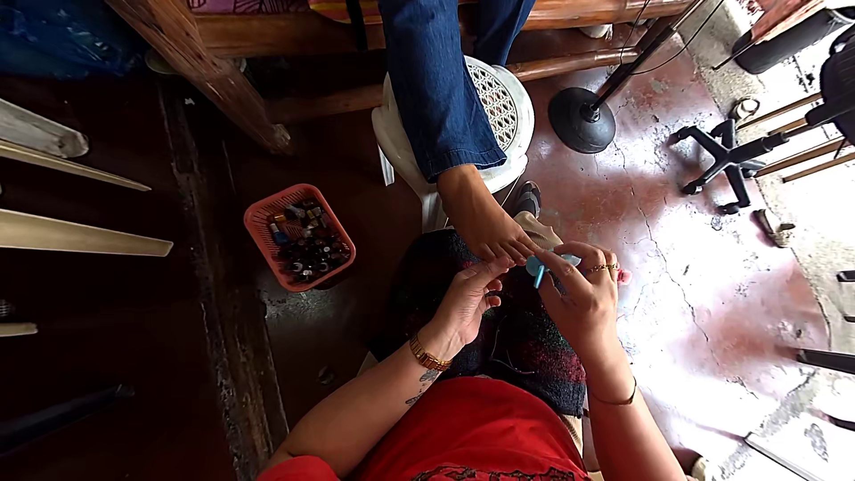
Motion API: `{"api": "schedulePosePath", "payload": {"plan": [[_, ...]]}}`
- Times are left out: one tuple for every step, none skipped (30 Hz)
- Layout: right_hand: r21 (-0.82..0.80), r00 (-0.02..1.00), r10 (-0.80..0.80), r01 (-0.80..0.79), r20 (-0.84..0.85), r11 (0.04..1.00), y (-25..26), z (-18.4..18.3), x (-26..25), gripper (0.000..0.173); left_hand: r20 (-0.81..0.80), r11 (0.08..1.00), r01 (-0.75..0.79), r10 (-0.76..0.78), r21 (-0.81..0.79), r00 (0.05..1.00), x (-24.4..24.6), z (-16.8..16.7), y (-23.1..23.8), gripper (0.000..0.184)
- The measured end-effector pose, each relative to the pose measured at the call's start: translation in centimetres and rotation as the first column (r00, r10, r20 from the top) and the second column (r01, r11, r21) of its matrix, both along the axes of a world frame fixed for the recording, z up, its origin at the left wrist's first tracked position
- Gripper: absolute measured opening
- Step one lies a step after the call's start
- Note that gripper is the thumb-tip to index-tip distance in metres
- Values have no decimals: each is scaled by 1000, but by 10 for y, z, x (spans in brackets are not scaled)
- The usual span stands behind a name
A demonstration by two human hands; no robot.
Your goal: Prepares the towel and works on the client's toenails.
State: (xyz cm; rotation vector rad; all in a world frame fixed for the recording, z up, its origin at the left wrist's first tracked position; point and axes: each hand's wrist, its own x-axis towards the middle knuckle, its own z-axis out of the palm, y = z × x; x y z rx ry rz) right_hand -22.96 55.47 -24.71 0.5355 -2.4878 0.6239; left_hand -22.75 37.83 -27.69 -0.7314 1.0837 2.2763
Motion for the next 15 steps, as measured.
{"api": "schedulePosePath", "payload": {"plan": [[1,1000,5,-5,-16,1000,-3,0,-1,26,14,1000,-10,10,-10,1000,0,1,2,19],[-8,1000,11,-11,-27,1000,-5,1,-3,26,23,999,-26,26,-25,999,-1,1,4,18],[-23,999,17,-18,-40,1000,-7,1,-5,25,19,999,-38,39,-36,999,-1,2,6,12],[-36,999,13,-14,-43,999,-8,2,-6,25,3,998,-43,43,-42,999,-1,3,8,8],[-47,999,-4,2,-40,999,-8,3,-6,25,-9,998,-40,40,-45,999,-2,5,10,6],[-55,999,-30,29,-28,998,-7,5,-6,26,-7,998,-36,35,-48,999,-2,6,11,7],[-56,999,-54,53,-2,997,-5,7,-5,27,7,998,-34,34,-53,999,-2,7,12,10],[-48,997,-66,67,30,997,-2,9,-4,28,27,998,-35,36,-61,999,-2,8,13,13],[-31,995,-63,66,78,997,2,10,-3,29,39,997,-37,40,-67,998,-3,9,15,12],[-4,990,-52,53,132,999,5,11,-2,30,43,997,-30,33,-70,999,-3,9,16,11],[15,982,-44,42,181,999,9,10,0,31,45,998,-5,8,-70,999,-4,9,17,12],[15,976,-44,41,213,999,12,9,1,32,55,997,20,-17,-69,998,-5,10,19,14],[-2,973,-54,56,225,998,15,8,3,31,65,997,46,-42,-68,997,-5,12,21,19],[-41,971,-63,74,231,996,19,7,5,30,69,996,61,-57,-69,996,-6,13,24,22],[-104,969,-59,86,242,991,22,6,6,29,70,996,61,-57,-66,996,-6,14,27,20]]}}
